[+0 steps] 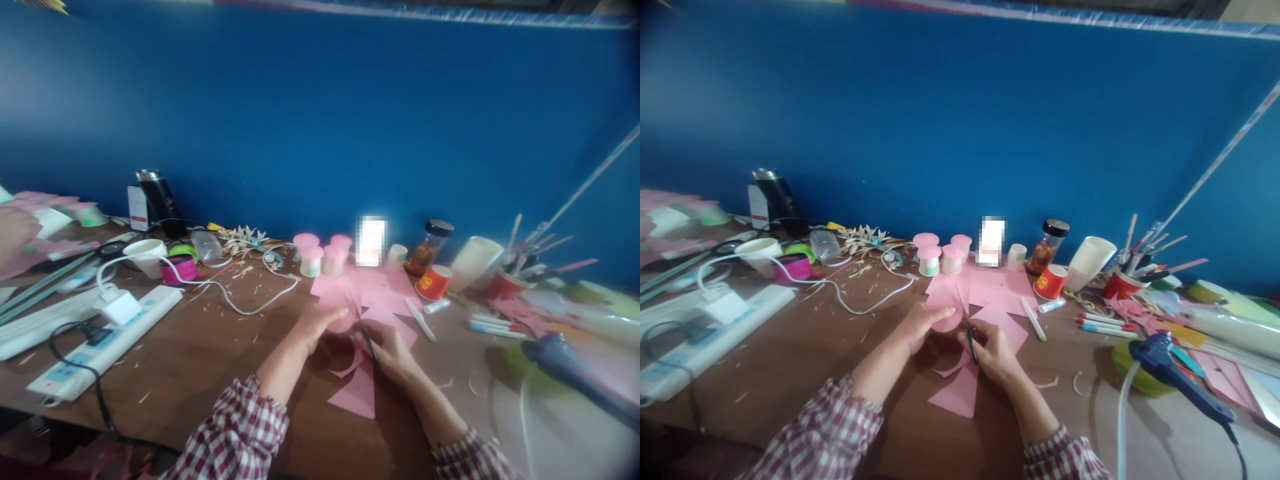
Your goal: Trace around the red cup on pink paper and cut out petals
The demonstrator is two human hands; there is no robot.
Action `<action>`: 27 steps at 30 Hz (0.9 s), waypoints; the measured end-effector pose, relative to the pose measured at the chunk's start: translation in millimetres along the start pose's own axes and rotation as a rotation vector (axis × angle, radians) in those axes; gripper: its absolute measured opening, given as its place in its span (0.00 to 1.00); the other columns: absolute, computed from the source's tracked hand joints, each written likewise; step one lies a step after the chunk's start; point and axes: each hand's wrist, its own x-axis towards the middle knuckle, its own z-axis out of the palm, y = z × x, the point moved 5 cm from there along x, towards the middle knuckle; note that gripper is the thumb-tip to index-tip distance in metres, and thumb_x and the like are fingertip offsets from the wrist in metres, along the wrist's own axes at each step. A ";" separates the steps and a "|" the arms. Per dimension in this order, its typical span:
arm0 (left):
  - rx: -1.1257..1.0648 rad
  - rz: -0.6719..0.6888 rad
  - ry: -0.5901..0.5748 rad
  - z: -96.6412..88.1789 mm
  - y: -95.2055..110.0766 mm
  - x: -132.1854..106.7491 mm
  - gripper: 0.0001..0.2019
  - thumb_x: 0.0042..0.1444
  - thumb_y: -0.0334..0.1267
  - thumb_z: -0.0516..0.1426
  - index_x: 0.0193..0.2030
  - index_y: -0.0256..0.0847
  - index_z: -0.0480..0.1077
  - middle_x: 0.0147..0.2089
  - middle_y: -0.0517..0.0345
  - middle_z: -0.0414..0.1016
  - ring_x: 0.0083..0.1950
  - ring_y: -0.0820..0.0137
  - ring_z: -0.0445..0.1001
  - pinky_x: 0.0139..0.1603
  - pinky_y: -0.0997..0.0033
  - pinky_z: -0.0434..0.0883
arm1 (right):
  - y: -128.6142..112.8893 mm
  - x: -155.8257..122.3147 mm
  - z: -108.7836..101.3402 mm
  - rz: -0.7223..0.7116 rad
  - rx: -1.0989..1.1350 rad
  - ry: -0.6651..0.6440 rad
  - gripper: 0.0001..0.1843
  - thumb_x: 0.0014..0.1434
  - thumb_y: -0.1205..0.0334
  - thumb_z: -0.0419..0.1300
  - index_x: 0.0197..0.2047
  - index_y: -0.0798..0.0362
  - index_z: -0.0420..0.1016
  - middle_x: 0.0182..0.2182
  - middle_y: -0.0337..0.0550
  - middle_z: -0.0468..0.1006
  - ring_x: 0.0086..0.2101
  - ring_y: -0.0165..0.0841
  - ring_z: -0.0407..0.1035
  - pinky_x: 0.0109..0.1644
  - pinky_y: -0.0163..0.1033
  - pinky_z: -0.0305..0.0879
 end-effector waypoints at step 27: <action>-0.007 0.004 -0.049 6.7 13.7 -7.6 0.21 0.35 0.39 0.68 0.39 0.31 0.76 0.37 0.44 0.79 0.39 0.57 0.76 0.43 0.59 0.70 | 6.9 0.3 3.7 -0.004 0.056 -0.036 0.17 0.55 0.50 0.59 0.34 0.58 0.71 0.22 0.37 0.65 0.24 0.27 0.57 0.26 0.33 0.54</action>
